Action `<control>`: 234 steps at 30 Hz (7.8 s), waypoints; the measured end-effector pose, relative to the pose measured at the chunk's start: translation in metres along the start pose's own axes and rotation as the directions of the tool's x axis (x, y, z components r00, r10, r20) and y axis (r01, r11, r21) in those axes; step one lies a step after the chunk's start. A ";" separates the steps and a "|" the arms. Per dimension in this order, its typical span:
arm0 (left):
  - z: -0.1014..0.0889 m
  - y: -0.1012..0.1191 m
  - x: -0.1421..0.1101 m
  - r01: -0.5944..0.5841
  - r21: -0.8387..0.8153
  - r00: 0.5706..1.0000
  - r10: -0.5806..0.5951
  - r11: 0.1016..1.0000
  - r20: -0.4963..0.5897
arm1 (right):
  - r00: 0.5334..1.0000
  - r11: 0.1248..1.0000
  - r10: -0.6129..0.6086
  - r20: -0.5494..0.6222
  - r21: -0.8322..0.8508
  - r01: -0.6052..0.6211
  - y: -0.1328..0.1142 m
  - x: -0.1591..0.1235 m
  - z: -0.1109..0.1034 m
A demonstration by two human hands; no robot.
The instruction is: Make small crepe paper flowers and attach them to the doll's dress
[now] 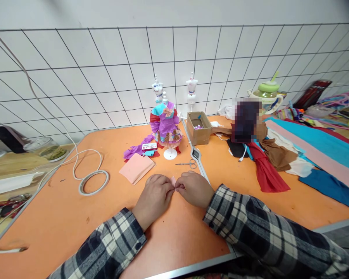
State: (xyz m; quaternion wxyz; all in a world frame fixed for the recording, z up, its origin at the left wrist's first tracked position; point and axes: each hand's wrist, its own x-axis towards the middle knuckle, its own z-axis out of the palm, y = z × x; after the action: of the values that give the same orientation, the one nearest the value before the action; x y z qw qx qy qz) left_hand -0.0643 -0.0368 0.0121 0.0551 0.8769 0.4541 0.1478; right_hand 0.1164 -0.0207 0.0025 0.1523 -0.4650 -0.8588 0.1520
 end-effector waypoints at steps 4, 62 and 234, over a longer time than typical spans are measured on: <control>0.000 -0.001 0.000 -0.018 -0.013 1.000 0.018 1.000 -0.002 | 1.000 1.000 0.002 0.006 -0.023 -0.002 -0.002 0.000 -0.002; 0.005 -0.002 0.000 -0.013 0.043 0.999 0.011 0.999 0.032 | 0.997 0.994 0.060 0.053 -0.098 -0.055 -0.001 0.001 -0.003; -0.010 -0.011 -0.005 0.206 -0.725 0.908 -0.405 0.657 -0.109 | 0.897 -0.072 0.296 0.330 0.944 -0.323 -0.031 -0.002 0.010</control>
State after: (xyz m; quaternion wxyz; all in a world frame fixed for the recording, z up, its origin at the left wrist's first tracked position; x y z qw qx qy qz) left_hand -0.0791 -0.0347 0.0179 0.3464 0.6723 0.5092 0.4108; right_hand 0.0899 -0.0398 0.0057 0.3843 -0.4042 -0.3748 0.7406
